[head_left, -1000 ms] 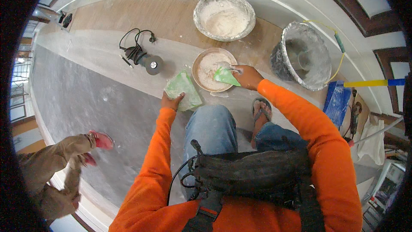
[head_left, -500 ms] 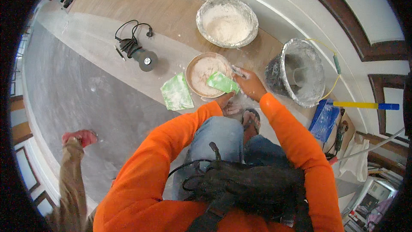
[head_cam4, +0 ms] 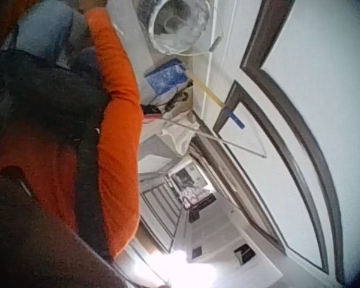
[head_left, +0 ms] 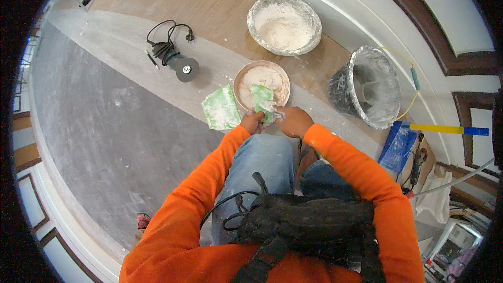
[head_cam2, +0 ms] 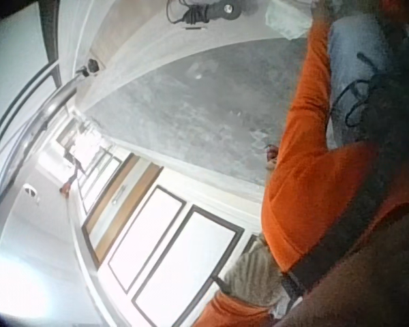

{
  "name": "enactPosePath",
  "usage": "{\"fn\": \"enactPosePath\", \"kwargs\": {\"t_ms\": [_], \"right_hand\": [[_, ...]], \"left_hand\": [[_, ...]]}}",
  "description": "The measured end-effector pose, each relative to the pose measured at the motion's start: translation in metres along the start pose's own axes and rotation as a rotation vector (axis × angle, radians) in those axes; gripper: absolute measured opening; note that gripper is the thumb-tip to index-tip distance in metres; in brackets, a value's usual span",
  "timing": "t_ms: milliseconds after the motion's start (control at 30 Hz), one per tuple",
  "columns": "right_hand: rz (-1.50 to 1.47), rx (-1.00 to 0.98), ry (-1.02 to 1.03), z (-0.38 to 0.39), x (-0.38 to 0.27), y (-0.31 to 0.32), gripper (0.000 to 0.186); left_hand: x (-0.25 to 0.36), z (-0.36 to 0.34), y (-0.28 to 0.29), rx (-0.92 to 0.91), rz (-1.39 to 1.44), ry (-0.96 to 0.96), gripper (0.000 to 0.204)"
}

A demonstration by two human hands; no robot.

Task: The person applies plaster to a wall section using a spreader, then mixes a fresh batch of plaster in a small bowl by adding water from a bucket and stirring with a spatula.

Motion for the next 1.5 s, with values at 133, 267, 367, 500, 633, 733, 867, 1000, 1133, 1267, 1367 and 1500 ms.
{"fn": "enactPosePath", "kwargs": {"t_ms": [133,267,367,500,633,733,867,1000,1133,1267,1367,1500], "right_hand": [[0.017,-0.040,0.007,0.000,-0.017,-0.011,0.047],[-0.037,0.021,-0.004,-0.009,-0.019,-0.014,0.045],[-0.073,-0.060,-0.046,-0.017,0.001,-0.006,0.040],[-0.238,-0.089,-0.022,-0.027,-0.017,-0.028,0.037],[-0.338,-0.136,-0.258,-0.030,0.010,-0.029,0.040],[-0.298,-0.059,-0.113,-0.030,-0.002,-0.041,0.041],[-0.302,-0.044,-0.214,-0.033,0.031,-0.021,0.042],[-0.191,-0.018,-0.035,-0.028,-0.020,-0.023,0.040],[-0.182,-0.036,0.003,-0.042,-0.001,-0.035,0.037],[-0.204,-0.056,-0.118,-0.032,0.001,-0.020,0.036],[-0.238,-0.105,-0.214,-0.042,0.031,-0.023,0.038],[-0.326,-0.010,-0.133,-0.021,0.009,-0.007,0.038]], "left_hand": [[0.005,0.004,0.011,-0.002,-0.247,0.016,0.034],[-0.004,-0.001,0.026,-0.046,-0.006,-0.050,0.044],[-0.001,0.010,0.008,-0.015,-0.226,-0.133,0.044],[0.016,-0.003,0.055,-0.067,-0.437,-0.470,0.039],[0.014,-0.014,0.067,-0.045,-0.453,-0.372,0.037],[0.021,0.004,0.060,-0.054,-0.778,-0.344,0.034],[0.021,0.033,0.018,0.068,-0.432,-0.137,0.028],[0.024,0.032,0.046,-0.009,-0.376,-0.132,0.026],[0.022,0.024,0.049,-0.004,-0.437,-0.179,0.026],[0.021,0.030,0.038,-0.069,-0.344,-0.109,0.027],[0.026,0.016,0.056,0.004,-0.624,-0.255,0.026],[0.034,0.017,0.050,0.022,-0.224,-0.199,0.028]]}}
Point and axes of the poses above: each hand's wrist, its own z-axis away from the middle knuckle, its own y-axis out of the back of the hand, x = y × z, the point moved 8 cm from there along -z, towards the middle knuckle, and after that the axes turned 13 degrees about z, right-handed, at the moved point
